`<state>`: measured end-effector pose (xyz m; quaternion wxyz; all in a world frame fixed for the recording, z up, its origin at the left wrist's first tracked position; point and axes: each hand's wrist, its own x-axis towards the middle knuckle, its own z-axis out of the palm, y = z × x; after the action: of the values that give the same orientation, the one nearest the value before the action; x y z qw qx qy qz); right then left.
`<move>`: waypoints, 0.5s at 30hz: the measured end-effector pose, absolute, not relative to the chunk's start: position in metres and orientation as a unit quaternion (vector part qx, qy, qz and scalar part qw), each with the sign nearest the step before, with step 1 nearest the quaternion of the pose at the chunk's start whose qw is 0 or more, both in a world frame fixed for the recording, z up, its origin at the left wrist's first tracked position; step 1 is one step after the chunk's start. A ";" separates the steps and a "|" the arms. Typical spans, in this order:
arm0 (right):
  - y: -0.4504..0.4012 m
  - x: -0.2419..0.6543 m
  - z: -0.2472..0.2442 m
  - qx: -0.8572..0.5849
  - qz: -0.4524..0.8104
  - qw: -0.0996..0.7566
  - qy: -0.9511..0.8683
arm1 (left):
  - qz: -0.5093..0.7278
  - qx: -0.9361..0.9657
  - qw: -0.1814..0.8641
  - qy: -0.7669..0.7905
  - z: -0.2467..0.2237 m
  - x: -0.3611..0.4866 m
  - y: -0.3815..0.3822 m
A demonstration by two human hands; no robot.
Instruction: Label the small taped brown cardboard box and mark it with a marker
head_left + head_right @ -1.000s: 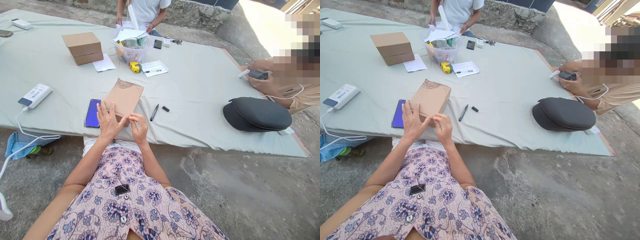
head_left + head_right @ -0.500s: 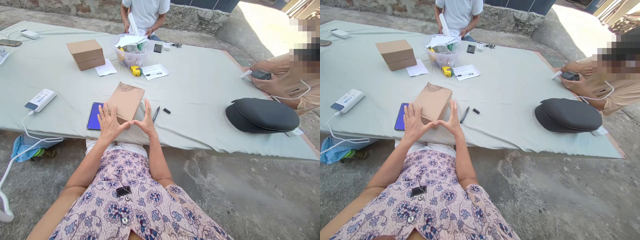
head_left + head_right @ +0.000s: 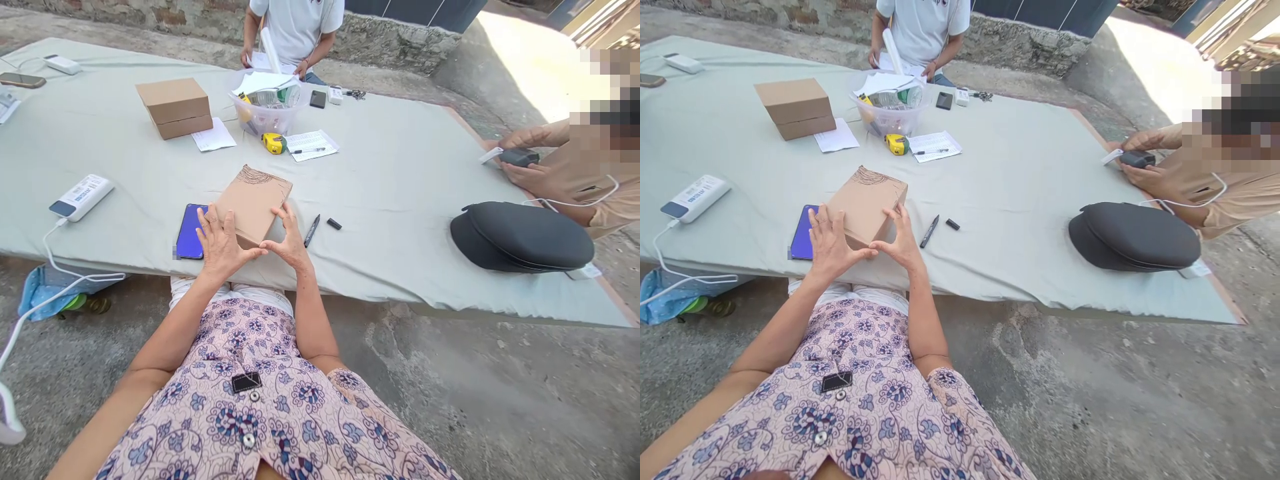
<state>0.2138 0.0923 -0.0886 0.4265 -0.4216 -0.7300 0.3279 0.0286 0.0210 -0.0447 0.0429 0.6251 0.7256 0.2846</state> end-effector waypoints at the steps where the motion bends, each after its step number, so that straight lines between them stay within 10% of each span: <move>1: 0.090 0.213 -0.088 -0.423 0.324 0.427 -0.731 | 0.283 0.625 0.044 0.726 -0.045 0.029 0.021; 15: 0.076 0.210 -0.084 -0.445 0.348 0.417 -0.712 | 0.286 0.648 0.031 0.705 -0.054 0.030 0.021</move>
<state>0.2100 0.0760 -0.0843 0.4167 -0.4449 -0.7120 0.3484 0.0299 0.0208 -0.0537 0.0314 0.6479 0.7053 0.2860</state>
